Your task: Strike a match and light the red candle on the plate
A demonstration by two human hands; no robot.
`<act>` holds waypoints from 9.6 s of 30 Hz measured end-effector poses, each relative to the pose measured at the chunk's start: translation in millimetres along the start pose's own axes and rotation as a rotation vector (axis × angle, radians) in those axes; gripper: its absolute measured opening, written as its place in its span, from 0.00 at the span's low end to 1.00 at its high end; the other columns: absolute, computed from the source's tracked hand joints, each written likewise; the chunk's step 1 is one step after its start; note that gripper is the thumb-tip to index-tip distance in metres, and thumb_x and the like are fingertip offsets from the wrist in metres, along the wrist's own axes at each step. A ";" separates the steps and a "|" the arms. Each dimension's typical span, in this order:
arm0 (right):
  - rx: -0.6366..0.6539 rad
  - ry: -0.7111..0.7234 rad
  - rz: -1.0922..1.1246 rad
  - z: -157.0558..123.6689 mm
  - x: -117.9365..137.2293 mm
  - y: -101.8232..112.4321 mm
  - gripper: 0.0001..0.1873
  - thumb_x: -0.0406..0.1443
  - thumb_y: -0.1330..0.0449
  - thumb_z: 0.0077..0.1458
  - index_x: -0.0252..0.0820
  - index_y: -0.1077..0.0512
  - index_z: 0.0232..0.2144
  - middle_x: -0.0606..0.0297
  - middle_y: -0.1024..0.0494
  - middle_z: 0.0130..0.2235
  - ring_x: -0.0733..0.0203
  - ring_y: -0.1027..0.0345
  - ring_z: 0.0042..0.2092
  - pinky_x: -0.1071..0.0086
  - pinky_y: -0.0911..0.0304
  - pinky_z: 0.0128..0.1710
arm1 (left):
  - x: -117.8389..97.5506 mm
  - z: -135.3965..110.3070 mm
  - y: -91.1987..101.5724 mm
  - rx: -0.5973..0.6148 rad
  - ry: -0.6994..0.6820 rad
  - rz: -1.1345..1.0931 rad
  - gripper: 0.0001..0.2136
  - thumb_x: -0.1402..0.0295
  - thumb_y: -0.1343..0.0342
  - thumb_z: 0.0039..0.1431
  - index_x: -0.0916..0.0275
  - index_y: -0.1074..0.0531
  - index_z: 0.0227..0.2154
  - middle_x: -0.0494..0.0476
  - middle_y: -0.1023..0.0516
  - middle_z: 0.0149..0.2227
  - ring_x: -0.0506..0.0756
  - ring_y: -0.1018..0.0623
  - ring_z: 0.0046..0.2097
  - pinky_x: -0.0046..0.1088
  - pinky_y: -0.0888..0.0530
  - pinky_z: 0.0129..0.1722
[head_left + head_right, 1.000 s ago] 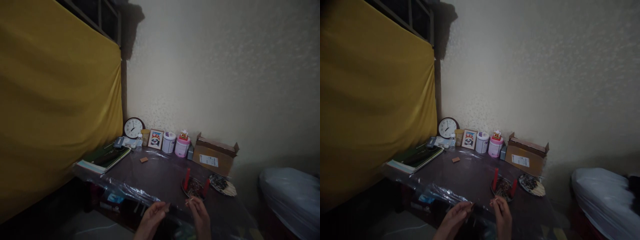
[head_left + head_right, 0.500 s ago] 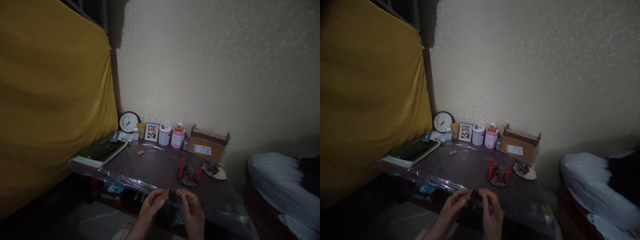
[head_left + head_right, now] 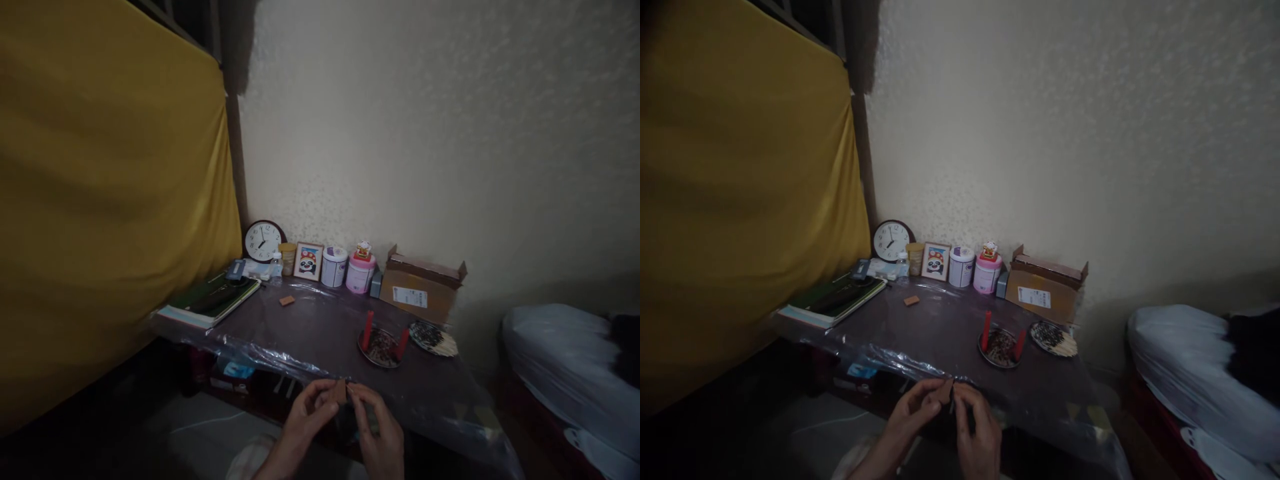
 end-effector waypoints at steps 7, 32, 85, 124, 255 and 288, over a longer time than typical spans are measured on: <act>0.001 0.027 -0.018 -2.0 0.9 -0.5 0.07 0.33 0.45 0.55 0.45 0.29 0.36 0.67 0.21 0.36 0.64 0.26 0.38 0.77 0.33 0.40 | -5.6 -2.3 -0.1 -0.003 0.003 0.019 0.16 0.64 0.38 0.45 0.61 0.27 0.38 0.58 0.21 0.38 0.57 0.25 0.41 0.32 0.33 0.41; -0.003 0.068 -0.014 12.0 2.1 -3.4 0.07 0.31 0.47 0.56 0.43 0.30 0.36 0.63 0.24 0.37 0.62 0.30 0.41 0.68 0.35 0.42 | -18.4 2.0 -10.8 -0.072 0.047 -0.221 0.10 0.69 0.39 0.47 0.63 0.27 0.35 0.57 0.21 0.35 0.55 0.24 0.40 0.30 0.33 0.43; -0.248 -0.397 0.065 35.6 -52.7 26.4 0.12 0.42 0.44 0.51 0.40 0.27 0.29 0.61 0.24 0.35 0.58 0.31 0.38 0.64 0.36 0.39 | -19.3 -1.3 2.9 -0.163 0.043 -0.204 0.11 0.66 0.37 0.44 0.64 0.25 0.33 0.60 0.22 0.41 0.56 0.25 0.44 0.34 0.34 0.49; -0.316 -0.401 0.073 51.2 -71.9 31.4 0.12 0.43 0.44 0.50 0.42 0.29 0.28 0.64 0.26 0.33 0.59 0.33 0.37 0.67 0.39 0.39 | 3.2 -7.1 37.1 -0.198 0.078 -0.162 0.10 0.66 0.39 0.46 0.63 0.25 0.33 0.59 0.21 0.36 0.56 0.24 0.41 0.33 0.33 0.47; -0.261 -0.589 0.442 125.3 -131.6 15.8 0.09 0.40 0.36 0.40 0.40 0.28 0.23 0.66 0.26 0.24 0.62 0.33 0.29 0.70 0.38 0.29 | 5.6 103.8 36.9 -0.061 0.019 -0.028 0.08 0.65 0.42 0.50 0.60 0.27 0.35 0.55 0.21 0.38 0.53 0.26 0.42 0.28 0.36 0.45; -0.214 -0.603 0.155 125.9 -127.8 12.2 0.14 0.45 0.41 0.45 0.40 0.26 0.27 0.67 0.26 0.24 0.61 0.33 0.28 0.71 0.40 0.27 | 5.3 102.4 38.0 -0.078 0.039 0.020 0.10 0.64 0.42 0.50 0.60 0.28 0.35 0.57 0.23 0.40 0.54 0.27 0.42 0.29 0.36 0.44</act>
Point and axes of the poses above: each hand's wrist, its own z-axis towards the middle knuckle, its own y-axis out of the back of the hand, x = y × z, the point moved 5 cm from there along z, towards the middle knuckle
